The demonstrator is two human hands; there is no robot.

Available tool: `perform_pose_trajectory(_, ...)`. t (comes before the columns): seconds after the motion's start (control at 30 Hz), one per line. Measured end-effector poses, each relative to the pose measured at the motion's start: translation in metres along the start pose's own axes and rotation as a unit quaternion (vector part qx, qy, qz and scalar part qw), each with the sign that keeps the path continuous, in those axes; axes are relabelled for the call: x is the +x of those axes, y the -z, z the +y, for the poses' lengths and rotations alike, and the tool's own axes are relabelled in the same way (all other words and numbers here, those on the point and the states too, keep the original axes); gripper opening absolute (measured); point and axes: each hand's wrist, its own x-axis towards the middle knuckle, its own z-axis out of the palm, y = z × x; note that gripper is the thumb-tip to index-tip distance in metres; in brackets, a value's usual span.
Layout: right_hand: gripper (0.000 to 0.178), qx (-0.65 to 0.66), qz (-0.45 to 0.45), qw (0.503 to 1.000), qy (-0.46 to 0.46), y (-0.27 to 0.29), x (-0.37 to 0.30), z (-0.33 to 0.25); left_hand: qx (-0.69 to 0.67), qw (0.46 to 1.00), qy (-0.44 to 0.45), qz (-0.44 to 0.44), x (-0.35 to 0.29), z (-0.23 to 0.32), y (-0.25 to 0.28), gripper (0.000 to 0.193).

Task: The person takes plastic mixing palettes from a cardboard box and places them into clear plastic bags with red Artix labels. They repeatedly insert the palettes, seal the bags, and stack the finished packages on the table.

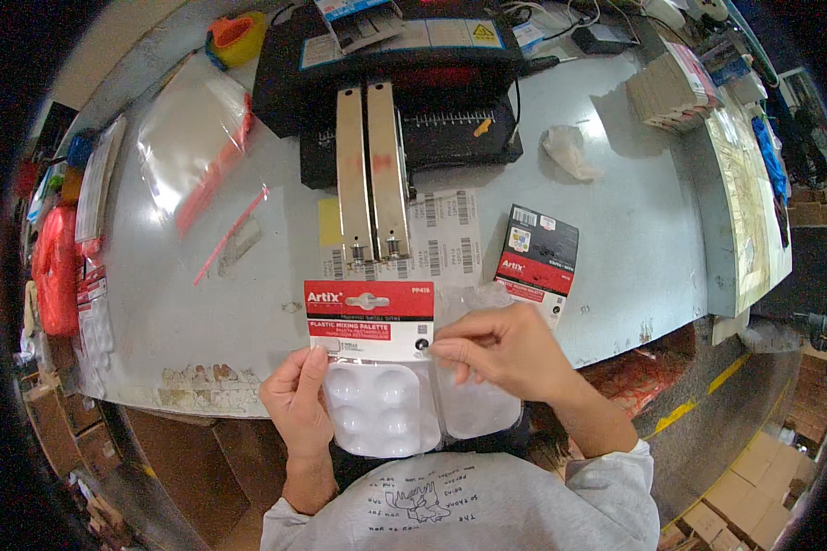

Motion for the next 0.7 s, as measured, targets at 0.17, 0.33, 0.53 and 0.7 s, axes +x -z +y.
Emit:
perform_pose_trajectory(0.17,0.016,0.106,-0.033,0.994,-0.011,-0.007,-0.003,0.017,0.013,1.000,0.013,0.016,0.000,-0.004,-0.002,0.018)
perform_pose_trajectory(0.33,0.016,0.126,-0.051,0.989,-0.056,-0.007,-0.004,0.011,0.082,0.993,0.066,-0.046,0.002,0.016,0.001,0.022)
perform_pose_trajectory(0.53,0.020,0.208,0.019,0.977,-0.045,-0.008,0.040,0.017,0.164,0.982,0.054,-0.076,0.056,0.000,-0.010,0.029)
perform_pose_trajectory(0.7,0.017,0.208,0.080,0.974,-0.034,-0.012,0.065,0.020,0.127,0.991,0.018,-0.037,0.076,-0.026,-0.022,0.029)
